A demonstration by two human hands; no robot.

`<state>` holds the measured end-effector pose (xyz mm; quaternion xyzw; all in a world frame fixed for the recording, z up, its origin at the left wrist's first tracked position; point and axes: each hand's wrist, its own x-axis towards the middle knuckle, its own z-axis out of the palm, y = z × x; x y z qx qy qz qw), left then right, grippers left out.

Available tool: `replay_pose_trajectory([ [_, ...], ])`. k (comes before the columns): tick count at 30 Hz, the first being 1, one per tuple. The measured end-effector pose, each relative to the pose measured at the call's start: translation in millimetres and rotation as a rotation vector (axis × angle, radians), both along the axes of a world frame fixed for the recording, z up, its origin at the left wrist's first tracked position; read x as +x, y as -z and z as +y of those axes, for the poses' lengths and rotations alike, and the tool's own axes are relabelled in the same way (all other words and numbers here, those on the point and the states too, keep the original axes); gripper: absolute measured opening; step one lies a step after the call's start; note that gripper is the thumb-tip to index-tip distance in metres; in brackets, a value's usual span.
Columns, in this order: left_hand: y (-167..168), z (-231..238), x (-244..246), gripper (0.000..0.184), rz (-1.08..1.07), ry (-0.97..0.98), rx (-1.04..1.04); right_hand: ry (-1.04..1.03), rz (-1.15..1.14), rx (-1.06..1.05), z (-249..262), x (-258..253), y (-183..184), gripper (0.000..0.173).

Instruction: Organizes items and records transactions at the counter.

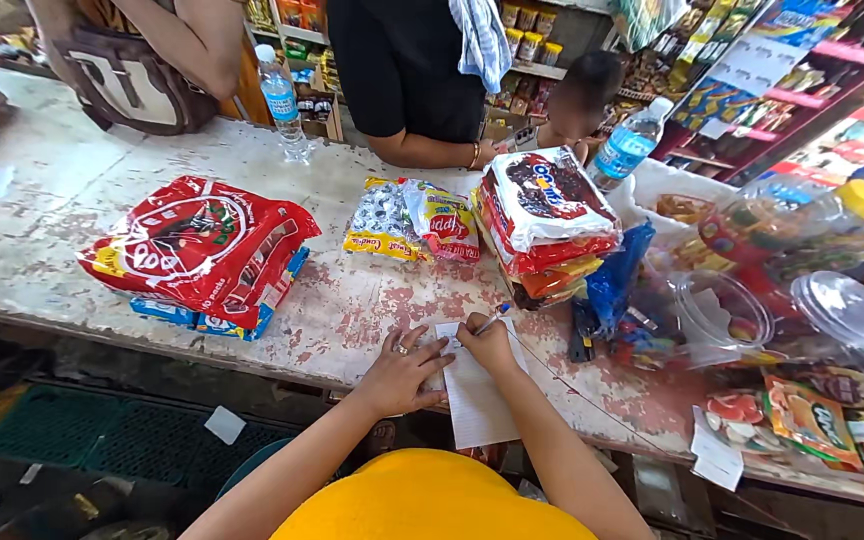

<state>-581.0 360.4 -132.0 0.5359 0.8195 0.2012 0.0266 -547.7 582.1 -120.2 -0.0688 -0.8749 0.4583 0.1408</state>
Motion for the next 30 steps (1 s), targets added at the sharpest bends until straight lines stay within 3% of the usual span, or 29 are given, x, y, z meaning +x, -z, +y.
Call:
replay_pose_trajectory([
  [8,0.9,-0.8,-0.3,0.066,0.019,0.004,0.013,0.037,-0.028,-0.119,9.0,7.7,-9.4,0.026],
  [30,0.5,0.5,0.3,0.067,0.016,-0.003,-0.02,0.036,-0.034,-0.001,9.1,8.2,-6.6,0.028],
])
